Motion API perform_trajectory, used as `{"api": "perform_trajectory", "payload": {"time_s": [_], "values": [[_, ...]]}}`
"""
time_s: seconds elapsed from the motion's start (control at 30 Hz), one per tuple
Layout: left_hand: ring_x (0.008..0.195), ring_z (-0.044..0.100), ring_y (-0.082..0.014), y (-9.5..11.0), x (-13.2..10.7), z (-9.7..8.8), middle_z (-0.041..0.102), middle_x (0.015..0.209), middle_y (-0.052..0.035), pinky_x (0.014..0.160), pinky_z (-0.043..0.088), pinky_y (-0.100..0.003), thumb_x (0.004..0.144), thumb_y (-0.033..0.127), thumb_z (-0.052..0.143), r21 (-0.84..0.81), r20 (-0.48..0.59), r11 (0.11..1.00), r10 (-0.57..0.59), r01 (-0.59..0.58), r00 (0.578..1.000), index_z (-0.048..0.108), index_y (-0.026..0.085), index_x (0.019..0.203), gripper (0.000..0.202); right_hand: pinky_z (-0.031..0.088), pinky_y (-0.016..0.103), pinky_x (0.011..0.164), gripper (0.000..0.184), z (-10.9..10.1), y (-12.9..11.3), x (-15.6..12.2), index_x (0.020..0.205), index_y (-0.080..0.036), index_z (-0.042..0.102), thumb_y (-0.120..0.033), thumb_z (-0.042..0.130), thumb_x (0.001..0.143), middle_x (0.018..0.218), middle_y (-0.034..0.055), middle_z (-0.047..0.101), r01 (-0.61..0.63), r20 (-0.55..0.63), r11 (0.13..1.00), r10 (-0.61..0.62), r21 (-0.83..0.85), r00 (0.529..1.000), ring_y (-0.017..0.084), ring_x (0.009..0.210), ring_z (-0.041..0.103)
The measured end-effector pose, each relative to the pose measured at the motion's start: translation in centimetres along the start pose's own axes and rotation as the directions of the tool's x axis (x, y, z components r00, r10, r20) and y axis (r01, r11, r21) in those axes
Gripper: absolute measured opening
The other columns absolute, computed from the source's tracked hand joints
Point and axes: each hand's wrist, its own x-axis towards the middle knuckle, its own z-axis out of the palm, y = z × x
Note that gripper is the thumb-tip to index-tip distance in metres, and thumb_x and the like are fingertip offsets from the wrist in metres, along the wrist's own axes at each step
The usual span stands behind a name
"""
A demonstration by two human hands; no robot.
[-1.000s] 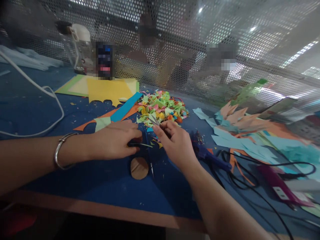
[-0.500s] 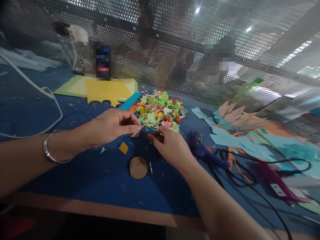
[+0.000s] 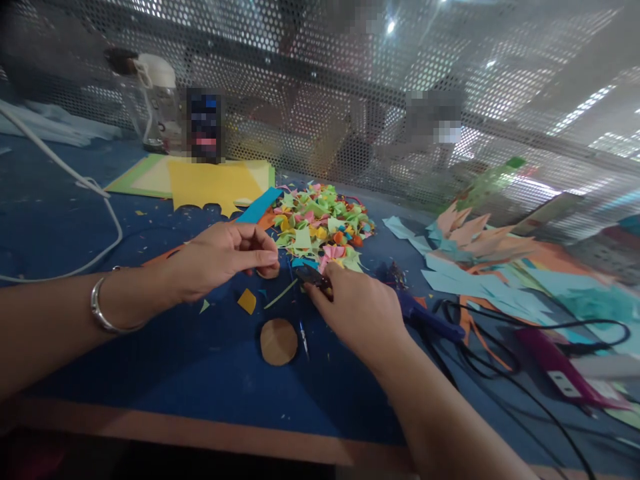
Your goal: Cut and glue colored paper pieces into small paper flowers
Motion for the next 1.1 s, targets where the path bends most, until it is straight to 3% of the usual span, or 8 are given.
{"api": "perform_trajectory", "payload": {"time_s": [0.13,0.27,0.4,0.57,0.83,1.0,1.1], "values": [[0.07,0.06,-0.0142,-0.2,0.4,-0.8,0.069,0.078,-0.0033,0.067,0.045,-0.028,0.081,0.029,0.066,0.447,0.025,0.863,0.251,-0.235,0.968,0.069,0.018,0.083,0.012,0.018,0.03,0.049,0.037,-0.3,0.0,-0.5,0.076,-0.024,0.059,-0.057,0.053,0.09,0.064,0.0054,0.067,0.019,-0.06,0.997,-0.024,-0.079,0.998,0.024,0.059,0.063],[0.071,0.059,-0.0158,-0.1,0.3,-0.8,0.069,0.079,-0.0044,0.065,0.041,-0.029,0.082,0.029,0.063,0.599,0.134,0.755,0.233,-0.266,0.963,0.071,0.019,0.085,0.014,0.023,0.031,0.05,0.031,-0.2,0.0,-0.7,0.08,-0.023,0.061,-0.052,0.057,0.09,0.077,0.0052,0.071,0.07,-0.144,0.996,-0.077,-0.05,0.987,0.024,0.068,0.065],[0.079,0.059,-0.0177,-0.3,0.0,-0.2,0.068,0.089,-0.0062,0.068,0.04,-0.03,0.08,0.028,0.063,0.638,0.223,0.707,0.21,-0.305,0.952,0.068,0.018,0.087,0.013,0.042,0.033,0.067,0.017,0.4,0.1,-0.2,0.094,-0.021,0.064,-0.034,0.054,0.094,0.097,0.0071,0.071,0.253,-0.221,0.962,-0.226,0.103,0.949,0.026,0.091,0.066],[0.083,0.056,-0.0187,-0.5,-0.3,0.2,0.063,0.09,-0.0048,0.069,0.039,-0.03,0.078,0.031,0.066,0.642,0.268,0.691,0.204,-0.332,0.942,0.063,0.019,0.09,0.018,0.046,0.037,0.087,0.019,1.1,0.3,0.9,0.104,-0.018,0.066,-0.023,0.05,0.095,0.1,0.0109,0.065,0.416,-0.179,0.88,-0.382,0.229,0.907,0.026,0.1,0.061],[0.09,0.056,-0.0217,-0.7,-0.3,0.3,0.064,0.093,-0.0047,0.073,0.038,-0.031,0.074,0.026,0.066,0.664,0.292,0.671,0.174,-0.33,0.94,0.062,0.02,0.091,0.018,0.046,0.038,0.084,0.014,1.6,0.2,1.6,0.096,-0.019,0.066,-0.022,0.052,0.094,0.095,0.0094,0.063,0.463,-0.188,0.825,-0.423,0.325,0.886,0.025,0.094,0.06],[0.091,0.057,-0.0217,-0.9,-0.5,0.3,0.065,0.092,-0.0035,0.073,0.04,-0.032,0.075,0.023,0.064,0.694,0.303,0.635,0.17,-0.339,0.938,0.061,0.02,0.091,0.017,0.045,0.035,0.073,0.009,1.8,0.2,2.0,0.089,-0.018,0.064,-0.017,0.055,0.091,0.087,0.0075,0.062,0.463,-0.204,0.82,-0.417,0.337,0.886,0.023,0.085,0.059],[0.09,0.059,-0.0213,-0.9,-0.4,0.3,0.066,0.091,-0.0028,0.071,0.041,-0.031,0.076,0.025,0.064,0.673,0.276,0.661,0.19,-0.331,0.942,0.061,0.02,0.098,0.023,0.044,0.033,0.069,0.008,1.5,0.2,1.9,0.086,-0.018,0.061,-0.014,0.055,0.089,0.084,0.0067,0.062,0.485,-0.243,0.802,-0.423,0.349,0.873,0.022,0.081,0.058]]}}
